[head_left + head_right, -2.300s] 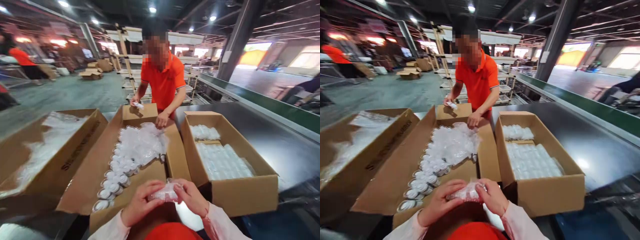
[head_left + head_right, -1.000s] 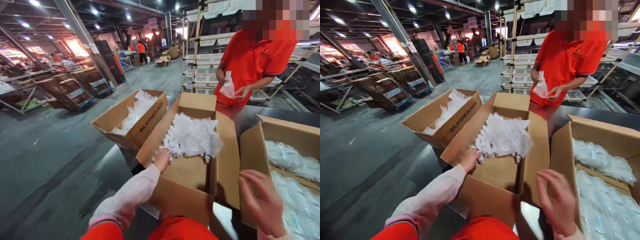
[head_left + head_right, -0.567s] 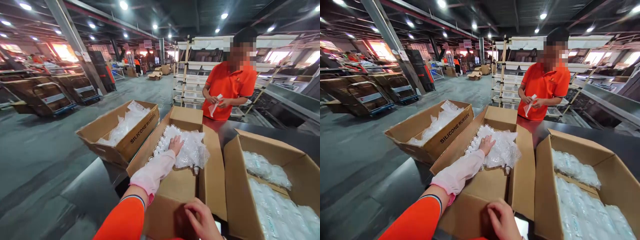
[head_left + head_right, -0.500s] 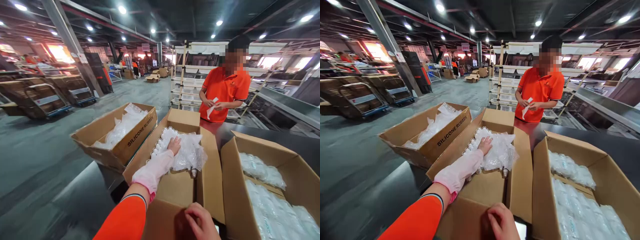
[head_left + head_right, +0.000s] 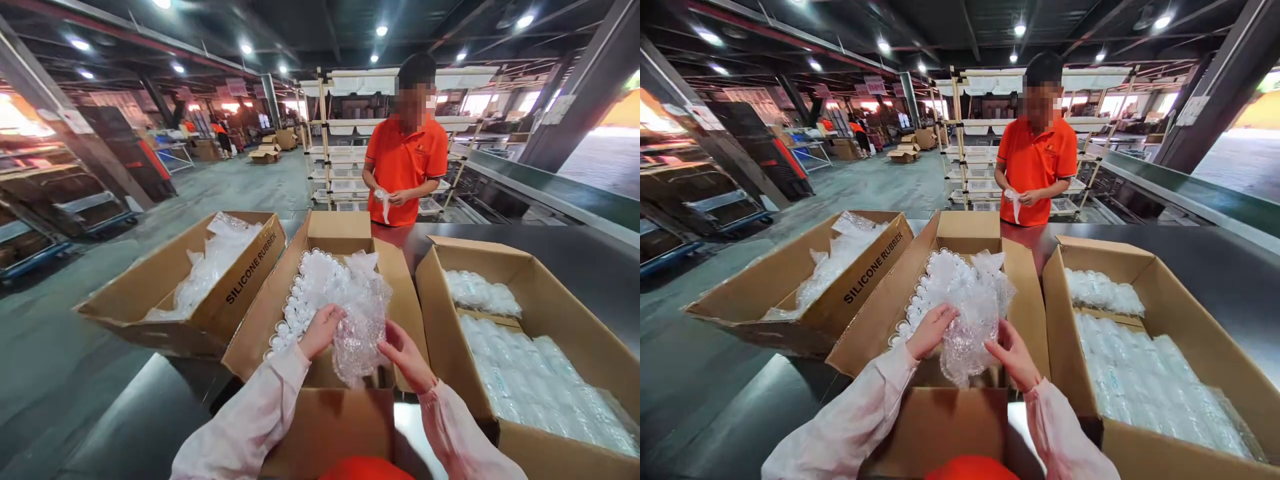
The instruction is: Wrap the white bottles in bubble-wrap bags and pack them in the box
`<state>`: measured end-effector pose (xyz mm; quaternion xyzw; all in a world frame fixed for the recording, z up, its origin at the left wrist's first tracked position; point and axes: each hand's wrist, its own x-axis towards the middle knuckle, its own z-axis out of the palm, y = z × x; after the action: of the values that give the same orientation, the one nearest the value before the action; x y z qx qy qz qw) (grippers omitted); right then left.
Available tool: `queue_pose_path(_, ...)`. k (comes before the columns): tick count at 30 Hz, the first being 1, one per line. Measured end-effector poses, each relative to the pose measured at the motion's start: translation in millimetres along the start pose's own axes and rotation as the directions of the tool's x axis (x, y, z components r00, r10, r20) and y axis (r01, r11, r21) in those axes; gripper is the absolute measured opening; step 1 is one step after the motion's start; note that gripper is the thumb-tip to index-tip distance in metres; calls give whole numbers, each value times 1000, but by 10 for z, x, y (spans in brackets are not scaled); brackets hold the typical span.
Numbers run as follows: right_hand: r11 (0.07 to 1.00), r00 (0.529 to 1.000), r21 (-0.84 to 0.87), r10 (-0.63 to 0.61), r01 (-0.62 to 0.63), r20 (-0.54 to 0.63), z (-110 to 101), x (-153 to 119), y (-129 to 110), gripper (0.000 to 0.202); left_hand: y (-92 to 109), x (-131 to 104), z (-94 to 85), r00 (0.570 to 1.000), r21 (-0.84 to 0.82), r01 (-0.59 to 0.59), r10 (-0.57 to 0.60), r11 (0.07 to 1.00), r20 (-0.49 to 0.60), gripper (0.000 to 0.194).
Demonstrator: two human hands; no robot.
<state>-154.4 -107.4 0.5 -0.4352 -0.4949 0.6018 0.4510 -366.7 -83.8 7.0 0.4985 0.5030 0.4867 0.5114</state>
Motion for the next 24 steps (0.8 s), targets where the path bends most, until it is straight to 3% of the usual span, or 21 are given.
queue_pose_path(2,995,995,-10,96,-96,32,-58,1,3,52,-42,-145,15,998,-114,67,-66,991,14,41)
queue_pose_path(3,993,994,-46,106,-107,-19,-100,-12,16,51,-68,-190,18,994,-175,105,-102,979,26,42)
queue_pose_path(5,979,969,-205,-32,-19,-243,-169,-68,43,52,-132,-243,33,986,-279,169,-162,945,46,44)
queue_pose_path(6,945,930,-323,-160,47,-332,-178,-113,48,52,-170,-257,52,981,-316,192,-185,929,52,44)
queue_pose_path(7,892,894,-439,-281,109,-350,-162,-172,50,49,-211,-266,82,977,-344,214,-207,915,56,45)
queue_pose_path(8,830,878,-531,-374,172,-299,-119,-243,51,46,-254,-273,123,972,-361,232,-225,903,61,46)
queue_pose_path(10,725,898,-627,-430,285,-89,32,-402,72,41,-340,-289,231,966,-374,259,-250,891,74,49)
queue_pose_path(12,683,925,-660,-377,314,50,205,-541,143,38,-421,-309,344,961,-370,275,-265,887,79,50)
queue_pose_path(15,738,975,-646,-216,197,51,297,-625,305,28,-521,-330,416,968,-281,252,-238,926,86,49)
queue_pose_path(17,790,994,-604,-93,105,51,174,-601,355,29,-574,-312,346,984,-122,169,-159,978,84,46)
queue_pose_path(18,789,998,-611,-60,65,29,67,-577,341,31,-598,-287,277,993,33,87,-90,996,78,41)
queue_pose_path(19,768,998,-640,-63,32,-27,-55,-551,298,34,-622,-250,192,997,240,-8,-12,971,78,35)
queue_pose_path(20,729,988,-684,-111,5,-111,-177,-527,230,37,-647,-203,101,995,453,-91,57,887,87,26)
queue_pose_path(22,634,903,-773,-331,-3,-275,-369,-490,51,44,-705,-77,-63,982,756,-189,136,627,133,16)
queue_pose_path(24,539,790,-838,-548,83,-275,-433,-470,-104,47,-766,74,-162,981,833,-193,129,519,146,19)
